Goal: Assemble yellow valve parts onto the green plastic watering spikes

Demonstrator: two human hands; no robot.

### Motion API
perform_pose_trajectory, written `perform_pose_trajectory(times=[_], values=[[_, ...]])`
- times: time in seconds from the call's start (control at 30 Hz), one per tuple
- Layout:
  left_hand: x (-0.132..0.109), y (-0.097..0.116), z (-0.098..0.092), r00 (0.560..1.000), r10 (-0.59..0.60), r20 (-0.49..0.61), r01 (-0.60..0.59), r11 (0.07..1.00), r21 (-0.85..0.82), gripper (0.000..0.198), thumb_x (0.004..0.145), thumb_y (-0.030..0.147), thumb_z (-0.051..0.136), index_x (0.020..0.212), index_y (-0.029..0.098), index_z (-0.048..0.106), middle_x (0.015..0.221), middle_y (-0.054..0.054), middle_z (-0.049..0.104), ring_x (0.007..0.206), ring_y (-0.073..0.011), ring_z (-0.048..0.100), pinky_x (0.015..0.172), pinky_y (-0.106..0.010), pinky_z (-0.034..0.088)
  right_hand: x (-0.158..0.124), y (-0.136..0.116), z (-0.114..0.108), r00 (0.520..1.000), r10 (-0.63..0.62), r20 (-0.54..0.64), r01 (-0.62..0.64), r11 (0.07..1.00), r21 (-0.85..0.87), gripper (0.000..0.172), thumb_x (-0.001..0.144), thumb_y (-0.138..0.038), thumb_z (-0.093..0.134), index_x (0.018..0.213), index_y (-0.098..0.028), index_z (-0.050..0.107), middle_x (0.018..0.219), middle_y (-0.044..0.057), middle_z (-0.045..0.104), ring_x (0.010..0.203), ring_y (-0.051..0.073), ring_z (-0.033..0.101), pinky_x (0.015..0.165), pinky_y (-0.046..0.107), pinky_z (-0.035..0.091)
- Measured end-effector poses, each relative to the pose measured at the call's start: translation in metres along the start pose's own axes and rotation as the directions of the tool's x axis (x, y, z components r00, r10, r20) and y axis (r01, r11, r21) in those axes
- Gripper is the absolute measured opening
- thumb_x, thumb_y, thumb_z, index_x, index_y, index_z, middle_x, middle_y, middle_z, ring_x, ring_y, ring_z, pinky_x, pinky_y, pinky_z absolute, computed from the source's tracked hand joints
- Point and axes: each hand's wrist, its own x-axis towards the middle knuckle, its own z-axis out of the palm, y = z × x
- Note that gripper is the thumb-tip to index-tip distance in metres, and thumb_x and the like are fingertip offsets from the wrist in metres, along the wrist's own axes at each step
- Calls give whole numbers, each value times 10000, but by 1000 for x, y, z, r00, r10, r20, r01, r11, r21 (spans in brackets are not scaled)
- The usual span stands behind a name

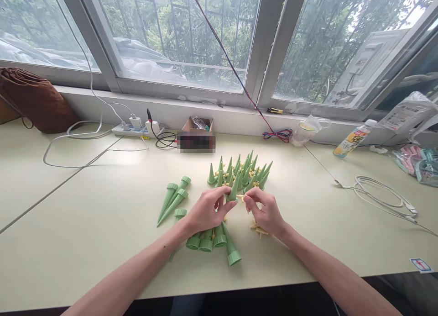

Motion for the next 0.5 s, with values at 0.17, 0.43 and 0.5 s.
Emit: perform_pose_trajectory(times=[0.17,0.43,0.5], values=[[2,2,-1,999,-40,7,40,997,-61,142,909,307,599,924,173,553,548,73,441,491,-91,407,522,-215,384,-1,0,0,1000,0,4,0,1000,25,209,991,-332,508,843,-198,570,681,-1,591,559,122,564,543,253,502],[2,4,-1,999,-40,30,42,996,-73,151,914,312,602,929,167,564,564,66,455,504,-90,418,527,-212,382,-1,2,-1,999,-42,-19,41,999,-31,181,934,-355,608,851,-199,575,659,-15,579,539,118,544,541,253,494],[0,3,-1,999,-16,29,17,999,-36,148,912,306,606,940,165,570,570,62,476,507,-91,428,527,-210,386,-1,1,0,998,-48,-28,47,998,-39,190,938,-346,602,824,-198,567,651,-17,575,527,113,536,529,246,483]])
